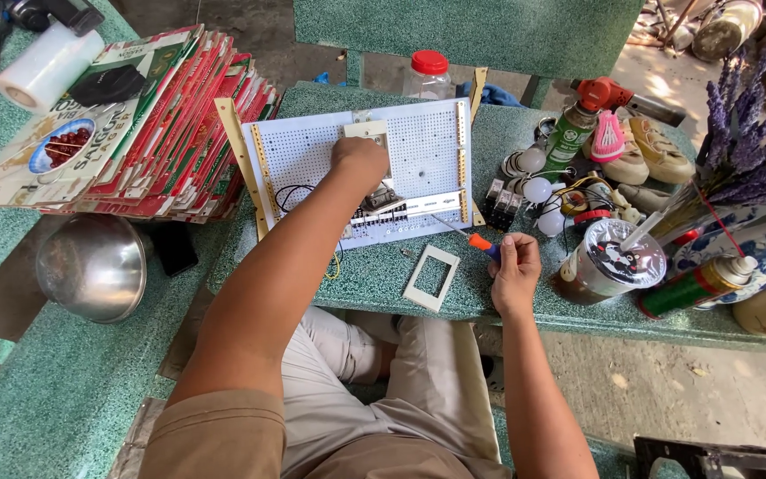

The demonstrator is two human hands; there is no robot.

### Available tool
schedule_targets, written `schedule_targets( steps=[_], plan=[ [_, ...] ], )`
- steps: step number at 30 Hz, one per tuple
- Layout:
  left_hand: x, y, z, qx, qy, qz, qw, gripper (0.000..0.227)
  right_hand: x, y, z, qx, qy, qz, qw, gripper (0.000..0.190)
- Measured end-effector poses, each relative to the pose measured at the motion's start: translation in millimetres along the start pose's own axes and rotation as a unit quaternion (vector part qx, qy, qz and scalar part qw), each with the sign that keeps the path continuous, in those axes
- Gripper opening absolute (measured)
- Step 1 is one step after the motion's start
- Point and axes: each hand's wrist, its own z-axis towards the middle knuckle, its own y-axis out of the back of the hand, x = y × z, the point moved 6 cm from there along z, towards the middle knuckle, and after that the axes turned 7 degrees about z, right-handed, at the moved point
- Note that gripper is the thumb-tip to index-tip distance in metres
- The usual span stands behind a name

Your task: The person uses a screwdriver to tighten screws on a white electrical socket mounted on a breadboard. They manipulate wires and the socket, occasionally adjusting the position of the breadboard and the socket cover.

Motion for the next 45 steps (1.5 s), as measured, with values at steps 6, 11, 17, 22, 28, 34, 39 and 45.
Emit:
schedule_targets(
  steps=[6,11,17,22,28,34,39,45],
  plan=[
    [2.4,-7.6,14.2,0.004,0.010,-0.002,1.000,0.033,-2.4,-0.4,2.2,-0.005,-0.006,0.007,1.000,0.007],
    [4.5,-5.3,33.5,-0.034,0.006,-0.004,0.999,0.024,-0.7,-0.5,1.4,-0.008,-0.011,0.006,1.000,0.008],
    [11.0,47.9,-24.3,-0.094,0.007,-0.029,0.995,0.022,-0.9,0.0,0.6,-0.008,-0.011,0.005,1.000,0.008],
    [8.8,52.8,-29.3,-0.163,-0.028,-0.009,0.986,0.013,5.0,-3.5,-1.7,-0.010,-0.009,0.006,1.000,0.010],
    [0.9,40.3,-26.6,-0.195,-0.068,-0.022,0.978,0.011,9.3,-5.9,-3.8,-0.010,-0.005,0.010,1.000,0.009],
    [12.0,33.9,-30.4,-0.089,-0.052,-0.157,0.982,0.017,10.2,-6.8,-2.9,-0.017,-0.017,0.018,1.000,0.009],
    [10.7,28.3,-35.2,0.013,-0.021,-0.274,0.961,0.034,13.1,-8.4,-4.0,-0.011,-0.017,0.007,1.000,0.009],
    [13.1,-5.3,-14.5,0.042,-0.001,-0.308,0.950,0.028,8.9,-6.2,-3.6,-0.017,-0.019,0.029,0.999,0.007]
  ],
)
